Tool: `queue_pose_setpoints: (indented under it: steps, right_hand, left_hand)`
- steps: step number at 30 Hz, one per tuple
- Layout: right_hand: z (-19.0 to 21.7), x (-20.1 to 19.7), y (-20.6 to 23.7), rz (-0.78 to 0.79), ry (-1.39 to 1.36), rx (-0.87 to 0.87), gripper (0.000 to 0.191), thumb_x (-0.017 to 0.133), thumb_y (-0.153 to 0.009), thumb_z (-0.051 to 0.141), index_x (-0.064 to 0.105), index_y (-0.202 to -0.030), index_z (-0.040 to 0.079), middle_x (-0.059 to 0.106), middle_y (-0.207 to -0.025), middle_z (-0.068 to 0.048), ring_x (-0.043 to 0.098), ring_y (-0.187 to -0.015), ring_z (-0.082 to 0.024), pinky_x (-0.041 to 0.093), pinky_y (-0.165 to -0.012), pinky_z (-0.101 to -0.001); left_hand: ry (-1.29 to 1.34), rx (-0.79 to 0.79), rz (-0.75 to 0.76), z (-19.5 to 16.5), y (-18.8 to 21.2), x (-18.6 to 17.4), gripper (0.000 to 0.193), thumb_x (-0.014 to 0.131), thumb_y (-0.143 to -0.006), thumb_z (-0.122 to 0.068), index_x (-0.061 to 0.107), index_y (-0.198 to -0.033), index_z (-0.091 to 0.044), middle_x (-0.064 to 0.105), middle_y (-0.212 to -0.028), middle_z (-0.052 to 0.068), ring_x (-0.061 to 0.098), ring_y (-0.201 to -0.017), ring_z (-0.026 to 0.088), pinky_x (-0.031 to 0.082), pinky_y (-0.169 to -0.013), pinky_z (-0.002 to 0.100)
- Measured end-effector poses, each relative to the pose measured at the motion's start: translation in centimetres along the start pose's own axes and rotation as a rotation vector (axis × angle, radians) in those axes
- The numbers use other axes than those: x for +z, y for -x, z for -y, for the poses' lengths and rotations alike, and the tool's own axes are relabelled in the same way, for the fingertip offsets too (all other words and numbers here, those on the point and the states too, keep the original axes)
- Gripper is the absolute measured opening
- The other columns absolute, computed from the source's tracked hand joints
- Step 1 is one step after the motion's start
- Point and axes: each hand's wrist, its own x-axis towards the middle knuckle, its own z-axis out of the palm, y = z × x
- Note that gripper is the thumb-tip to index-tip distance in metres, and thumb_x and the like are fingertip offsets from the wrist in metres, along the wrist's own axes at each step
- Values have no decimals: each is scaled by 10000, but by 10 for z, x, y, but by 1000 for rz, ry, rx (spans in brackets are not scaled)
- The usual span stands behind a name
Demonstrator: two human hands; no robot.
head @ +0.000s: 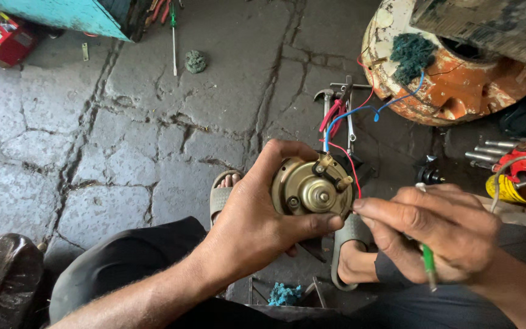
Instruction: The person sits on the floor and uses a screwdriver to adjust screws on a black electric motor, then switches to a brass-colored motor and continues adjusting screws and connecting wires.
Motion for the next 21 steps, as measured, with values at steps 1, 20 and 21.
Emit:
queue_pose_setpoints:
  steps: [1,20,21]
  right_hand:
    - [-1,0,0,-23,-19,17,330,747,-772,-27,714,-1092,47,626,-679,6,604,-546,-93,466,-512,-264]
    - [-2,5,2,95,-141,5,285,770,-765,44,723,-1045,64,641,-667,41,577,-501,-56,427,-484,-241]
    - [-2,6,2,104,-144,-8,289,772,-763,43,725,-1048,60,634,-660,42,580,-499,-56,430,-483,-241]
  left_hand:
    - [53,-35,19,1,-1,1,700,880,-740,-156,513,-1331,-90,725,-1117,49,721,-951,130,624,-703,311]
    - [91,55,55,9,-1,4,657,862,-777,-119,489,-1314,-58,687,-1149,69,682,-1072,117,600,-905,271]
    - [79,80,55,10,-1,4,652,861,-785,-114,486,-1315,-53,680,-1160,73,677,-1087,119,597,-917,272]
